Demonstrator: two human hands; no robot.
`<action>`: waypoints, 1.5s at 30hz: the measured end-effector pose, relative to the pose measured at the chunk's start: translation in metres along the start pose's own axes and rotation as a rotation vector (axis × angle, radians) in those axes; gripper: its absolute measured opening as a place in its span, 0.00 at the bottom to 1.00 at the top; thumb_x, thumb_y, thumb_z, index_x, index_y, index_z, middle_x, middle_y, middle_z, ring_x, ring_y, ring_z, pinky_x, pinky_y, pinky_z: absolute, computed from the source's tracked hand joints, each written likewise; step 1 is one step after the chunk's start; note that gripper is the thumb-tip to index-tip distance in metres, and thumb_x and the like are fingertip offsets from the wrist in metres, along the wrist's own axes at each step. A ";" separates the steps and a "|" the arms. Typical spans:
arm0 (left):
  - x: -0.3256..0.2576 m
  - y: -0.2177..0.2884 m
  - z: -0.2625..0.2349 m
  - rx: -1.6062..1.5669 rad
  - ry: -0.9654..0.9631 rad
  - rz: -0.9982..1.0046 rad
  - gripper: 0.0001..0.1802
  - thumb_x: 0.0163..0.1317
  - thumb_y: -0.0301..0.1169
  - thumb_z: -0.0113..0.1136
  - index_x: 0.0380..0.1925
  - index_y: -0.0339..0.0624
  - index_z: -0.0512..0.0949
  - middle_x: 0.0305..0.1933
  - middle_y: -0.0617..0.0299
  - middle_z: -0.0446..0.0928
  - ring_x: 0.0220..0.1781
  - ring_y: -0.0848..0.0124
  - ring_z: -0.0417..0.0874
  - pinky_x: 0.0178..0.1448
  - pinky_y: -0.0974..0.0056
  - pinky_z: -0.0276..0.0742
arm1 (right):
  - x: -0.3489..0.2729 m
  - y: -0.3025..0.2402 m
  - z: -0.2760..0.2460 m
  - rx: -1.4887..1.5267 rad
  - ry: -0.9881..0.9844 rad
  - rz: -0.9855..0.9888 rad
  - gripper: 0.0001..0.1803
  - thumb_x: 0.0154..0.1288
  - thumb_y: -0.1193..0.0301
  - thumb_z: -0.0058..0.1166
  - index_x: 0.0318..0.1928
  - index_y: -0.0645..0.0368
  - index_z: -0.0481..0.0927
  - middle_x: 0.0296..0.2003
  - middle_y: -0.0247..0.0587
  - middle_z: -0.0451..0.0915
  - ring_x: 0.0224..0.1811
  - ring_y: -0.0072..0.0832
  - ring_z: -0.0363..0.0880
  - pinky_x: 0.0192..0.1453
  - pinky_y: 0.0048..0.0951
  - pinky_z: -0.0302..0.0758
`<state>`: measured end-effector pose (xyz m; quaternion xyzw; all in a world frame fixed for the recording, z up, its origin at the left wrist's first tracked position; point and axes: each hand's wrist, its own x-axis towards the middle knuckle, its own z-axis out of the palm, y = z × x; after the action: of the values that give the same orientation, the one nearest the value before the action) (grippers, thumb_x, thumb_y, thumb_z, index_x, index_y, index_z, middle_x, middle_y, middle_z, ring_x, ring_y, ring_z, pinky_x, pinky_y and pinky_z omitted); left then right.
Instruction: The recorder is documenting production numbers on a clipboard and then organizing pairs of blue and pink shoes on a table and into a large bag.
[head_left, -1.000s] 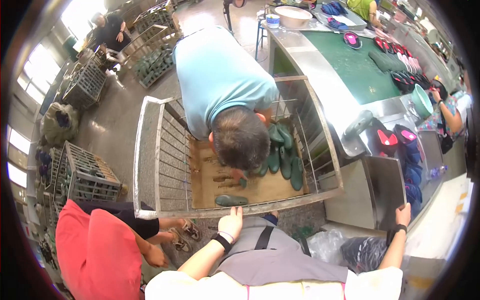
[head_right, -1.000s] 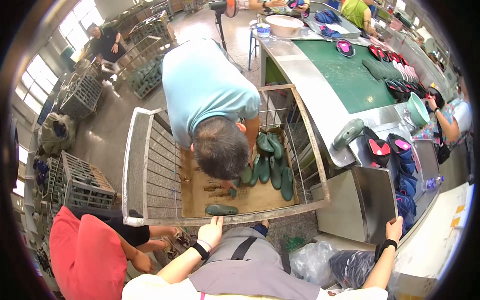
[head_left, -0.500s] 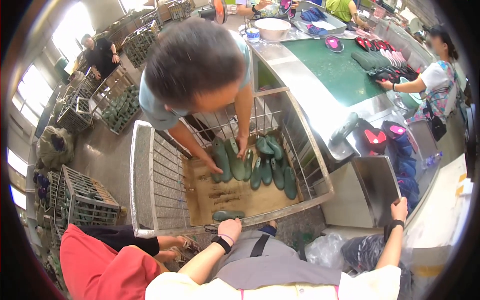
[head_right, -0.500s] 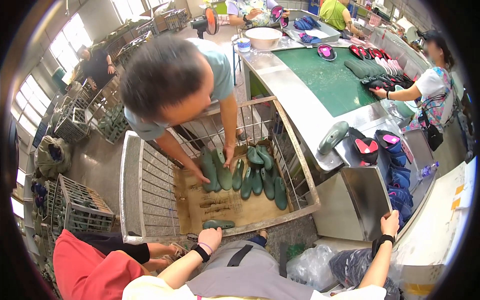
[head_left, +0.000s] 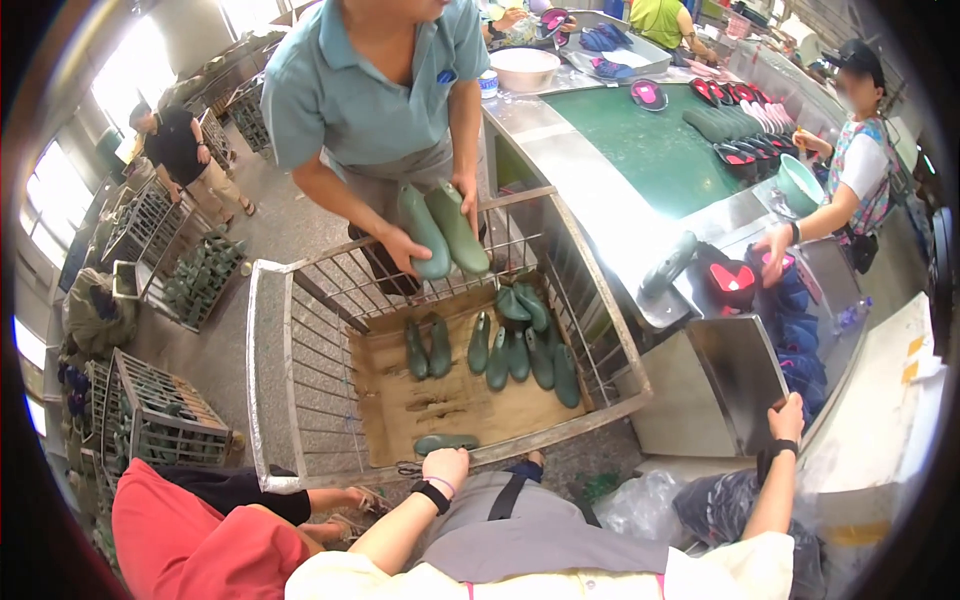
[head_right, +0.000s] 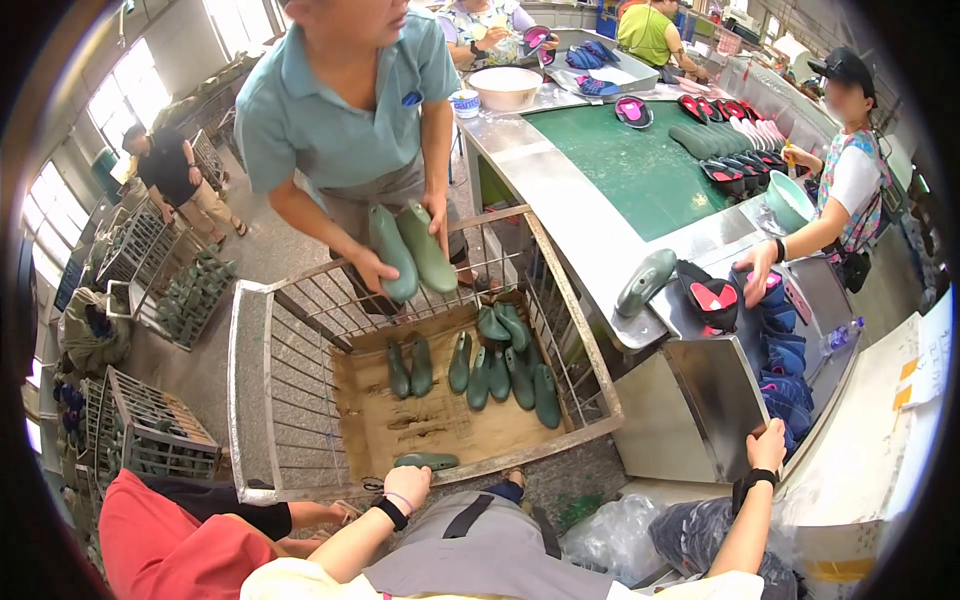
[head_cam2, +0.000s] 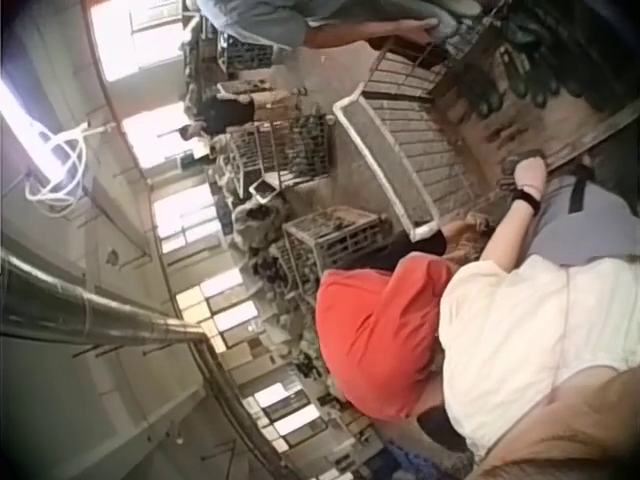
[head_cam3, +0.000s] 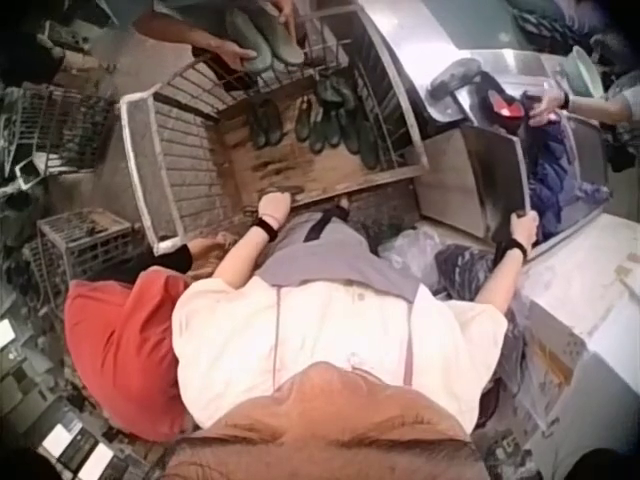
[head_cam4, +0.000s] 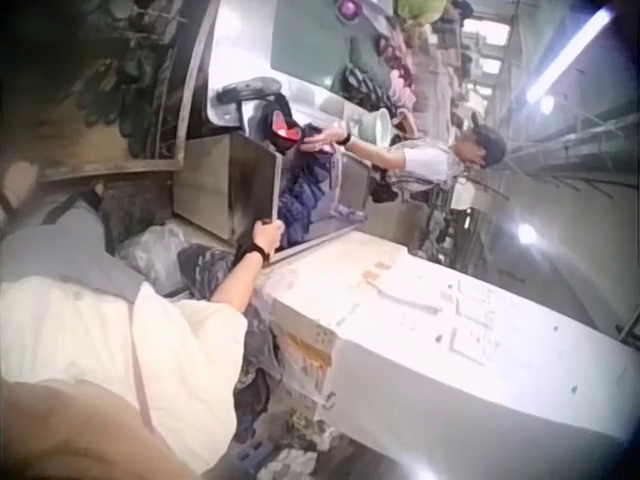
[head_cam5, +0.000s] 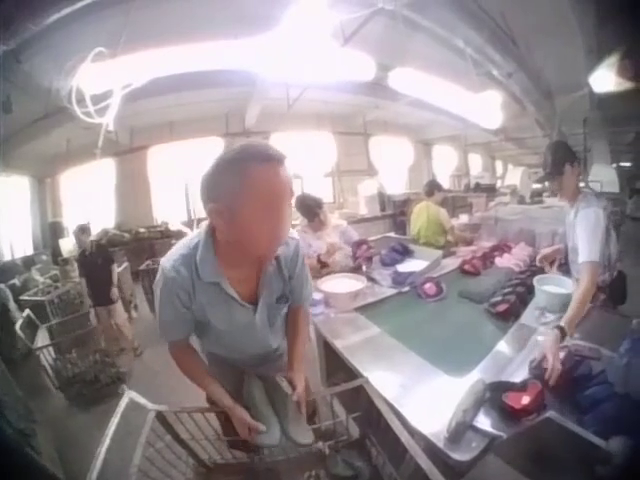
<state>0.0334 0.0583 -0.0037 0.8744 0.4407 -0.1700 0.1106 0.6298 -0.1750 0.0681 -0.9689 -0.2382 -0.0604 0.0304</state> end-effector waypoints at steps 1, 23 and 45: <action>0.001 0.000 -0.001 -0.005 -0.041 -0.007 0.08 0.56 0.31 0.49 0.27 0.41 0.77 0.23 0.54 0.79 0.28 0.60 0.83 0.30 0.57 0.78 | 0.000 -0.002 -0.002 0.016 -0.024 0.008 0.22 0.44 0.71 0.61 0.39 0.56 0.63 0.42 0.44 0.70 0.45 0.47 0.73 0.44 0.49 0.69; 0.013 0.073 -0.105 -1.203 -0.011 0.337 0.13 0.56 0.33 0.61 0.40 0.43 0.78 0.28 0.63 0.75 0.32 0.74 0.75 0.38 0.70 0.72 | 0.014 -0.023 -0.038 0.179 -0.326 0.056 0.31 0.41 0.55 0.65 0.45 0.58 0.72 0.53 0.52 0.68 0.52 0.44 0.73 0.55 0.38 0.70; 0.024 0.072 -0.091 -1.394 -1.204 0.863 0.23 0.66 0.38 0.48 0.59 0.40 0.64 0.63 0.55 0.63 0.65 0.65 0.60 0.67 0.60 0.54 | 0.008 -0.024 -0.048 0.150 -0.329 0.154 0.35 0.39 0.53 0.65 0.48 0.58 0.72 0.56 0.51 0.63 0.53 0.44 0.71 0.57 0.39 0.69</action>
<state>0.1229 0.0646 0.0736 0.4687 -0.0406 -0.2327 0.8512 0.6209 -0.1547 0.1179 -0.9761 -0.1689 0.1190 0.0676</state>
